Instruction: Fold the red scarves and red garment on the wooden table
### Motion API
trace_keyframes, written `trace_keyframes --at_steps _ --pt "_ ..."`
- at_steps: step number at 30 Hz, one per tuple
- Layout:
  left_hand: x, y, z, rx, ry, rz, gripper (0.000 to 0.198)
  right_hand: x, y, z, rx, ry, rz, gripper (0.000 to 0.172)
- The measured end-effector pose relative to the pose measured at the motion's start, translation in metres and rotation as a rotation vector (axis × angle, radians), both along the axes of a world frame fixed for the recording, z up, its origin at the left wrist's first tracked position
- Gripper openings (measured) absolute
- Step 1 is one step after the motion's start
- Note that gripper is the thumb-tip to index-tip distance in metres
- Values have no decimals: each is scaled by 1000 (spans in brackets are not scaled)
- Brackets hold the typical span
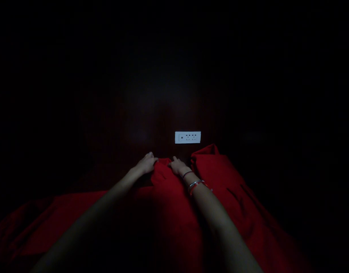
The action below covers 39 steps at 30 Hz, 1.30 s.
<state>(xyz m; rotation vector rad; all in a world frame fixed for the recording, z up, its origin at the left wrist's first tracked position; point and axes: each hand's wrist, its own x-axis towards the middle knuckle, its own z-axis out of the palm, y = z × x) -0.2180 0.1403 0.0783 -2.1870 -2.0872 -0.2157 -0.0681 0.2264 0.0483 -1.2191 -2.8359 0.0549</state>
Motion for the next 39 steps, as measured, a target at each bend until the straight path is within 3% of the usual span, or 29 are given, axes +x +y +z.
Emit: trace_keyframes --at_steps 3,8,16,20,23,29,34,39 --pt "-6 -10 -1 36 56 -4 30 4 0 4 3 -34 -132 29" --pt "-10 -28 -3 32 165 32 30 11 0 12 24 32 -227 30" --pt "-1 -23 -1 5 132 151 32 -2 -6 4 110 168 -290 34" --pt "-4 -26 -7 5 130 186 31 -4 0 -1 8 231 -392 36" --pt "-6 -27 -12 5 124 173 33 -5 5 -2 -41 229 -395 29" --pt "-1 -18 -12 24 112 114 34 -8 9 0 -15 213 -396 29" --pt "2 -6 -3 12 108 196 32 -10 9 1 24 212 -380 32" --pt "4 -5 -3 20 130 191 33 -14 9 -1 48 212 -231 35"
